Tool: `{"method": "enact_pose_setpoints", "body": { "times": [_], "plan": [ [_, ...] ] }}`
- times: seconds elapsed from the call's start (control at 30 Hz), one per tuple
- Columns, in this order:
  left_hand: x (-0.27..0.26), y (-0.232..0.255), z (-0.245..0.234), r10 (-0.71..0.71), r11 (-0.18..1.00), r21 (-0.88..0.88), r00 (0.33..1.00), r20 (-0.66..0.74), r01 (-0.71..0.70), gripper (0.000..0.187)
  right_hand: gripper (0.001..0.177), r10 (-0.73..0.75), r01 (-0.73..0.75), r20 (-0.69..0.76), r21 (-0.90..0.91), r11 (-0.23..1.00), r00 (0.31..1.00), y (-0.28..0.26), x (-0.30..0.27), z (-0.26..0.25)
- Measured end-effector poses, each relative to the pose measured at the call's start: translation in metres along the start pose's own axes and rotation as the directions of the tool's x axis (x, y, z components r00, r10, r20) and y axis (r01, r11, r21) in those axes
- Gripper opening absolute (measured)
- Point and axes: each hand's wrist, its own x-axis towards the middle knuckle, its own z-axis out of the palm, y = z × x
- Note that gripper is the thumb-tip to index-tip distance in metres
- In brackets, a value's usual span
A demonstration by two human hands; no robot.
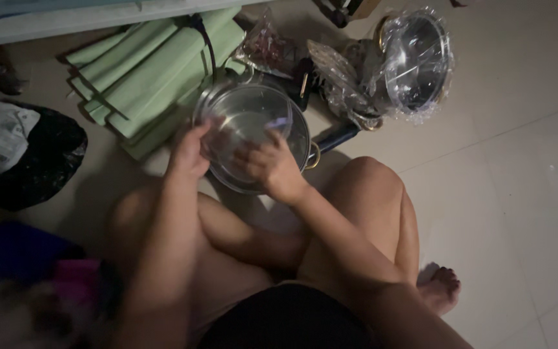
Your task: The person unwraps a new stainless steel pot and glass lid from plastic packaging. They then unwrap small brass-colored knobs and attach them to the glass lid, securing them by hand.
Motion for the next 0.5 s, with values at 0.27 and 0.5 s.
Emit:
{"method": "enact_pose_setpoints", "body": {
  "times": [0.27, 0.5],
  "plan": [
    [0.029, 0.011, -0.068, 0.266, 0.963, 0.045, 0.906, -0.329, -0.266, 0.039, 0.065, 0.675, -0.666, -0.287, 0.144, 0.732, 0.68, 0.029, -0.012, 0.03],
    [0.058, -0.016, -0.094, 0.227, 0.926, -0.21, 0.905, -0.359, -0.315, 0.04, 0.047, 0.702, -0.731, -0.227, -0.08, 0.677, 0.675, 0.055, -0.035, 0.046]
  ]
}}
